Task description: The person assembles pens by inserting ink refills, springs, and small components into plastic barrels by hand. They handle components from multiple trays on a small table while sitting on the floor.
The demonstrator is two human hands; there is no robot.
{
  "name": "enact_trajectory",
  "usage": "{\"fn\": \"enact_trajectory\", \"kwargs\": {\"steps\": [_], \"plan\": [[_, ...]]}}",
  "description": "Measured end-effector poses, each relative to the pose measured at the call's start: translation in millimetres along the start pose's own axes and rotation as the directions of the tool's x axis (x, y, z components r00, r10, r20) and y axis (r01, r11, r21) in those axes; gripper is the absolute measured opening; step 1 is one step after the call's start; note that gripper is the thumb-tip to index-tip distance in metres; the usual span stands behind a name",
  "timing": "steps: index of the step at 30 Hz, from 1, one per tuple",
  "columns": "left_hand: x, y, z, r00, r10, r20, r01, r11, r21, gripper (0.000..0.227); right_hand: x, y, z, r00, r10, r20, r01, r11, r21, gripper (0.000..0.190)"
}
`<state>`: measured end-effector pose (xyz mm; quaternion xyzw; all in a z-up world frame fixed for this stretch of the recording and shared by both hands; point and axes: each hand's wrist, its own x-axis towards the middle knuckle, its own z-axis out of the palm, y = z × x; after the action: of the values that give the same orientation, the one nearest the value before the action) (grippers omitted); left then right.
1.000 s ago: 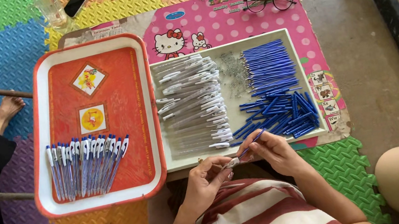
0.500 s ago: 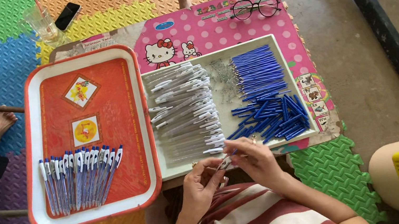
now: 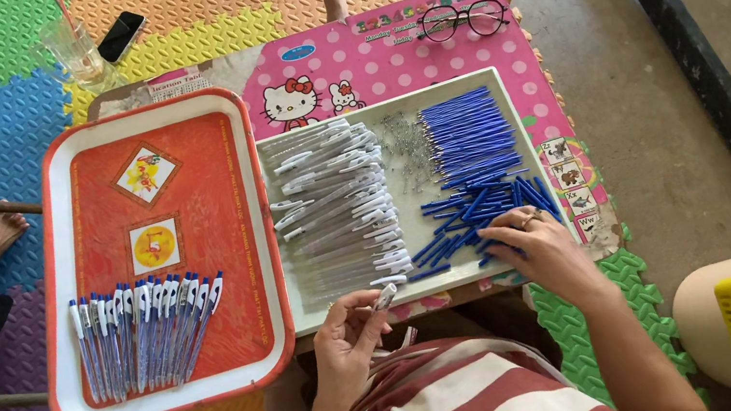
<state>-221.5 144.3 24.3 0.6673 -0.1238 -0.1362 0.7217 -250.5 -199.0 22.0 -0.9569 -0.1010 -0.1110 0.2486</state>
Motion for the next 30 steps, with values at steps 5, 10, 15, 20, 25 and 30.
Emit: {"fn": "enact_trajectory", "kwargs": {"steps": [5,10,15,20,25,30], "plan": [[-0.2,0.4,0.4,1.000,-0.016,-0.007,0.016,1.000,-0.023,0.024,-1.7,12.7,-2.3,0.998,0.005,0.066,0.004,0.991,-0.135,0.020],[-1.0,2.0,-0.7,0.999,-0.035,-0.013,0.035,0.999,-0.007,0.024,8.0,8.9,0.5,0.998,-0.048,0.035,0.054,0.983,-0.176,0.016],[-2.1,-2.3,-1.7,0.999,-0.036,-0.013,0.036,0.999,-0.017,0.025,7.0,-2.2,-13.1,0.997,0.027,-0.068,-0.025,0.999,0.034,0.015],[0.4,7.4,4.3,0.999,0.016,-0.030,-0.015,0.999,0.052,0.035,5.6,-10.3,-2.4,0.967,0.195,-0.166,-0.064,0.811,0.582,0.016],[7.1,26.7,9.8,0.988,0.153,-0.018,-0.151,0.987,0.055,0.027,21.2,-55.3,9.8,0.953,0.213,-0.214,0.064,0.548,0.834,0.023],[18.2,24.6,20.4,0.981,0.168,-0.093,-0.182,0.970,-0.163,0.033,34.4,-77.1,17.7,0.969,0.101,-0.227,0.129,0.577,0.806,0.037]]}}
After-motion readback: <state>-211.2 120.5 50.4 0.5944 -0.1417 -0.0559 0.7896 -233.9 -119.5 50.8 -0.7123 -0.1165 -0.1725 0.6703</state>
